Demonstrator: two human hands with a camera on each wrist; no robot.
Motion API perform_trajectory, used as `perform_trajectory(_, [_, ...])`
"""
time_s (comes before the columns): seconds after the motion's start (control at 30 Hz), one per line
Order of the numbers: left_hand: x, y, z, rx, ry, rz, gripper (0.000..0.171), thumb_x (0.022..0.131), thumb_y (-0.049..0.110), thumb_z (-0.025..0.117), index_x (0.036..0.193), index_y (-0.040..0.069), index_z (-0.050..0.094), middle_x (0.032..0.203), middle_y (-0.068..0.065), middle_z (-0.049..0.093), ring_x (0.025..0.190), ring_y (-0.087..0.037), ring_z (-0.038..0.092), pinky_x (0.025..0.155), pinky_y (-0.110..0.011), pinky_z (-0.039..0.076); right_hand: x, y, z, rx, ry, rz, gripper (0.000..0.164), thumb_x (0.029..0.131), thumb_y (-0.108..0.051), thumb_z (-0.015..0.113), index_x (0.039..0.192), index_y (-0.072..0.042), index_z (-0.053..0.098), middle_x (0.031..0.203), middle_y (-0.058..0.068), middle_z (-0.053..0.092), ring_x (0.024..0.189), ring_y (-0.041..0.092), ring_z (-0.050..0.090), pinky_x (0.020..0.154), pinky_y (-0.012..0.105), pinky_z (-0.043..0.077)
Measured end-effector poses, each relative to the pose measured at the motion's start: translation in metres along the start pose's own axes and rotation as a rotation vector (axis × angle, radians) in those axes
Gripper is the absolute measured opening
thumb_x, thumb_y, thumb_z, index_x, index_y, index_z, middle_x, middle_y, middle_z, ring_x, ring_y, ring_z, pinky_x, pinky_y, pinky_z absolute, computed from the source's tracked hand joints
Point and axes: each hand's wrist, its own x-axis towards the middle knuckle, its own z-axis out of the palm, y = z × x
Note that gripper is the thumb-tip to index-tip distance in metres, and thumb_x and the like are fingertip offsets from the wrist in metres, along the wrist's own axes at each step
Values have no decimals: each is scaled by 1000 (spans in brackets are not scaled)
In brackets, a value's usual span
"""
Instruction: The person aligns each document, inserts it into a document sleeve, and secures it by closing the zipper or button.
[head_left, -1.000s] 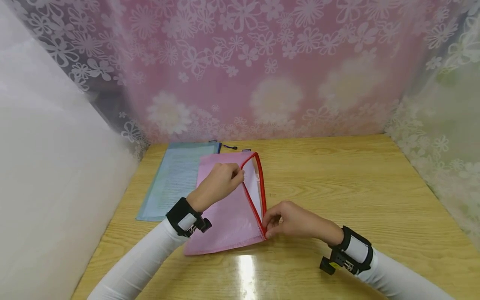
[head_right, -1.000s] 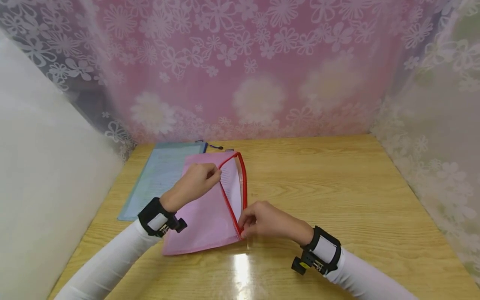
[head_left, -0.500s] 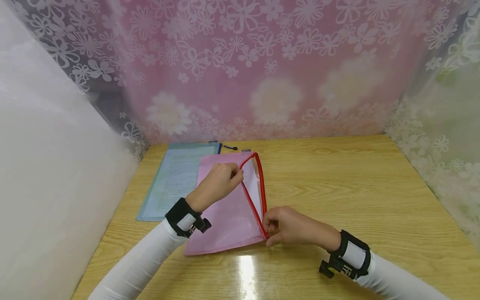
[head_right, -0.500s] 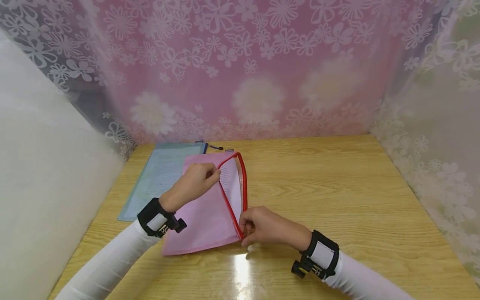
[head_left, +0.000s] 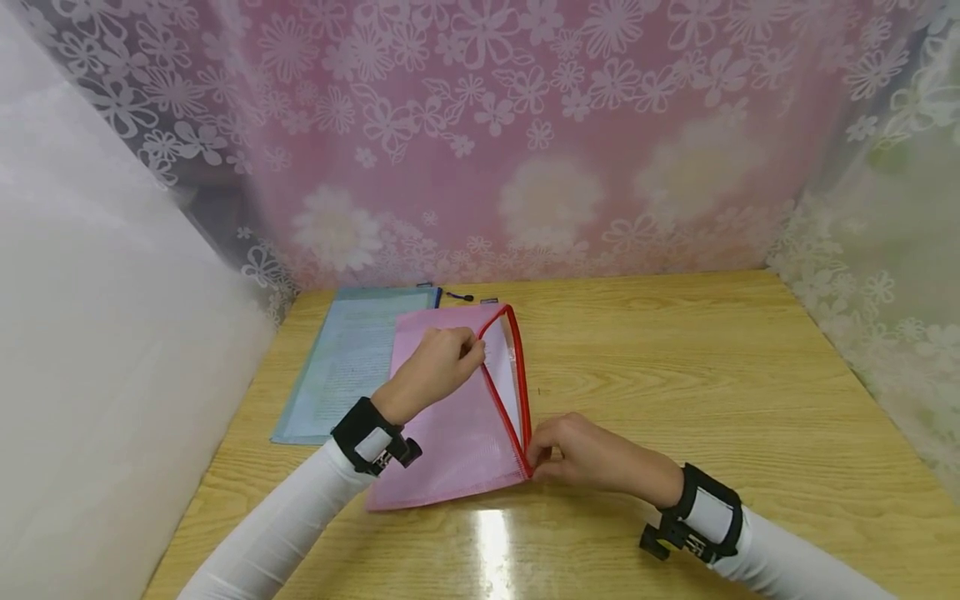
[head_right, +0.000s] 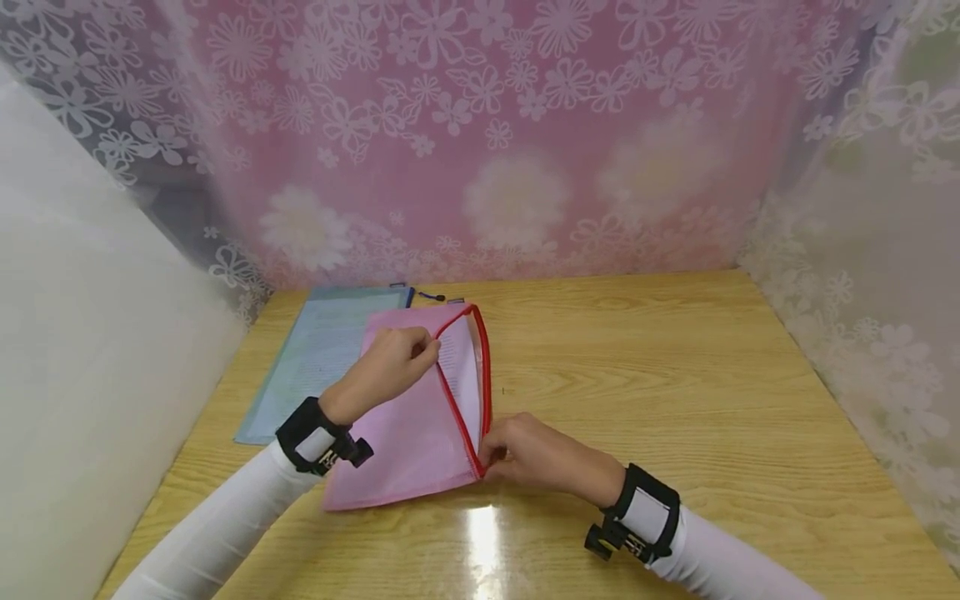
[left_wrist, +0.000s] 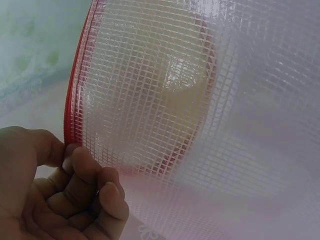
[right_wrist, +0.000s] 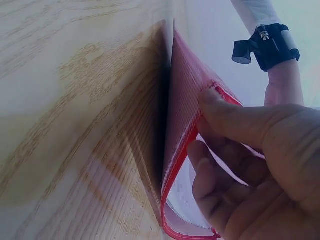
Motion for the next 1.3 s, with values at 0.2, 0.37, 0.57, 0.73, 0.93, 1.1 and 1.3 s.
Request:
perform_trajectory(0.2, [1, -7, 13, -43, 10, -8, 35, 103, 16, 56, 68, 13, 54, 58, 7, 38, 49, -5, 35, 50, -21, 30, -1, 1, 1, 44, -35, -39, 5, 90, -9, 79, 91, -13, 81, 86, -6, 73, 78, -6, 60, 68, 17, 53])
perform_trajectory(0.37, [0, -14, 34, -74, 0, -32, 28, 103, 20, 58, 77, 13, 61, 60, 6, 47, 51, -4, 40, 49, -20, 34, -2, 4, 7, 58, -53, -70, 8, 92, -6, 76, 94, -10, 82, 88, -5, 71, 78, -6, 58, 68, 16, 53])
perform_trajectory(0.57, [-7, -14, 55, -101, -110, -59, 16, 102, 22, 60, 101, 9, 68, 81, -1, 71, 66, -8, 62, 58, -23, 50, -2, 7, 10, 44, -52, -72, 9, 92, -5, 74, 94, -9, 82, 87, -5, 70, 78, -6, 58, 69, 18, 55])
perform_trajectory(0.73, [-17, -13, 69, -102, -190, -47, 18, 100, 19, 61, 108, 6, 70, 94, -4, 76, 83, -12, 70, 68, -22, 54, -2, 9, 12, 35, -47, -43, 10, 93, -5, 73, 96, -9, 82, 88, -4, 70, 79, -5, 58, 70, 16, 54])
perform_trajectory(0.93, [-37, -7, 75, -113, -248, 23, 11, 98, 16, 65, 98, 9, 73, 86, 1, 72, 76, -5, 63, 66, -20, 52, -2, 11, 13, 39, -20, -16, 9, 93, -7, 73, 96, -9, 82, 90, -3, 71, 81, -4, 60, 69, 17, 54])
perform_trajectory(1.1, [-57, -1, 74, -128, -307, 58, 15, 94, 19, 68, 100, 8, 75, 82, 5, 69, 69, 0, 59, 63, -17, 51, -2, 9, 13, 41, 25, 7, 8, 92, -7, 74, 93, -11, 81, 89, -5, 72, 80, -4, 60, 69, 18, 54])
perform_trajectory(1.3, [-74, 6, 74, -66, -336, 162, 20, 92, 33, 75, 95, 13, 75, 71, 12, 58, 60, 6, 46, 54, -11, 40, -1, 8, 14, 50, 31, 42, 8, 92, -8, 75, 91, -12, 81, 87, -7, 72, 79, -3, 59, 70, 19, 54])
